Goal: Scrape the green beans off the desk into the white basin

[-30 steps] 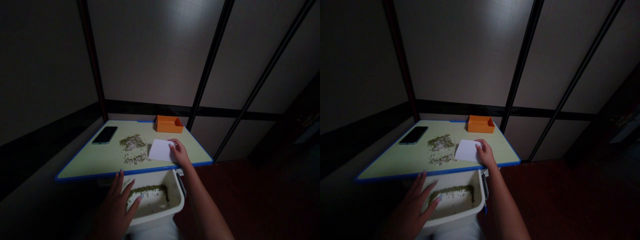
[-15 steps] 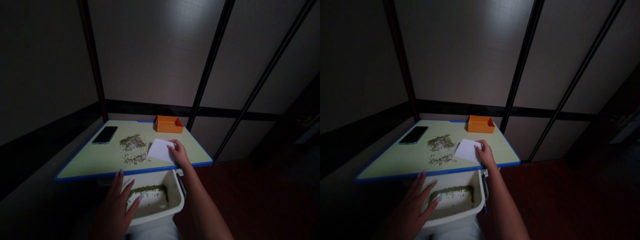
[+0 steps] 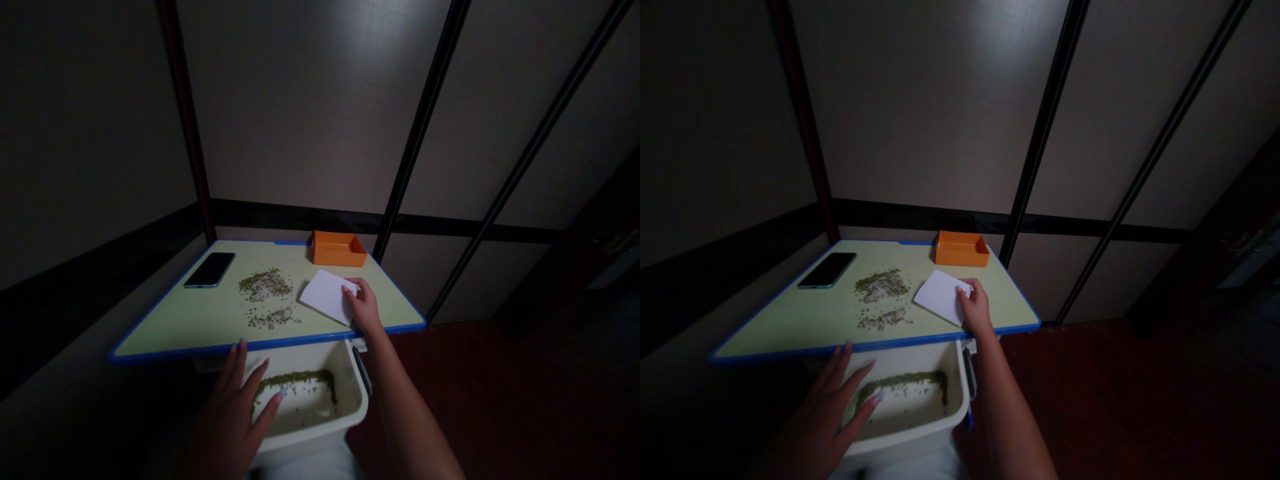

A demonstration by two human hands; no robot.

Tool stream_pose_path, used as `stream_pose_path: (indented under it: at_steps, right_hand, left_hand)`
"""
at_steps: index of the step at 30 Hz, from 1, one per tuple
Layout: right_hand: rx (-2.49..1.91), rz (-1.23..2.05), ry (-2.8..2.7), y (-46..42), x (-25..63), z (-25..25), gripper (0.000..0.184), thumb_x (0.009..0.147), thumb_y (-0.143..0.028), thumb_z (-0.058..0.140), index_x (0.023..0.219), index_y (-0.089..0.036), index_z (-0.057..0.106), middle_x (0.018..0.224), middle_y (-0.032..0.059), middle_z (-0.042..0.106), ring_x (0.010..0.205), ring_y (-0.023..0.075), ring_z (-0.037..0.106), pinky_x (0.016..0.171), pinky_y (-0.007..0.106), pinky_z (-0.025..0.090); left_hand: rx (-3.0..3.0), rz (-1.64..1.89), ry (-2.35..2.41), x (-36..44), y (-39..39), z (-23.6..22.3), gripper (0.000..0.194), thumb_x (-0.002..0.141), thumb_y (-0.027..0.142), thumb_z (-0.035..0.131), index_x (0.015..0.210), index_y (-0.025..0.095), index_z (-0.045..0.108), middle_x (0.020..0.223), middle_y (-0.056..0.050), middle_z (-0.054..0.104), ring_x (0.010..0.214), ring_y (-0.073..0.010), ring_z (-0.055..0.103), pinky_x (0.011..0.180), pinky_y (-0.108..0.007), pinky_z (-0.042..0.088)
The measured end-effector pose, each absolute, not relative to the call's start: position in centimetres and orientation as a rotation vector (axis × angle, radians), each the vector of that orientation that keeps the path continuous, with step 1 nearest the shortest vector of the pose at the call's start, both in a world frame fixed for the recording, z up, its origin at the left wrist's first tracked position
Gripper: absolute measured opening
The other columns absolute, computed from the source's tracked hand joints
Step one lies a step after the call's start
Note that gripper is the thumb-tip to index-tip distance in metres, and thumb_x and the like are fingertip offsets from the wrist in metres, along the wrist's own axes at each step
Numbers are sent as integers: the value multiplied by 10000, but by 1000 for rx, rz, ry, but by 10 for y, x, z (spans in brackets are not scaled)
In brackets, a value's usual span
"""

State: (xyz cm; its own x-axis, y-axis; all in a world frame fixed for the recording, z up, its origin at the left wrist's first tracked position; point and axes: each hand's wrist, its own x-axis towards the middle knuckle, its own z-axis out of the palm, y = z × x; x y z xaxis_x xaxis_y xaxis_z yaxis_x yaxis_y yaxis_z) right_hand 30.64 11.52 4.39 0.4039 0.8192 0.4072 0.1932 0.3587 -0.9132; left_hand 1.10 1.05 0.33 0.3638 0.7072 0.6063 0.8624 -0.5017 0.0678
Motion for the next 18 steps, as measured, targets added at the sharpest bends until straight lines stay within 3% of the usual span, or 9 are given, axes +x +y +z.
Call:
stream_pose_path:
  at_steps: [6, 18]
  right_hand:
    - [-1165, 579, -1199, 115, 305, 40, 279, 694, -414, 667, 842, -211, 545, 618, -44, 514, 490, 97, 380, 432, 204, 283]
    - [-1142, 633, -1280, 115, 306, 41, 269, 683, -396, 657, 820, -219, 508, 637, -47, 516, 495, 96, 383, 424, 197, 262]
  left_hand:
    - [-2378, -886, -1403, 10, 12, 0, 450, 838, 479, 510, 1176, 216, 651, 1475, -176, 417, 1351, -349, 385, 974, -479, 487]
    - [-2409, -878, -1460, 11, 10, 5, 450, 819, 466, 542, 1177, 219, 656, 1480, -154, 415, 1362, -347, 370, 993, -478, 475]
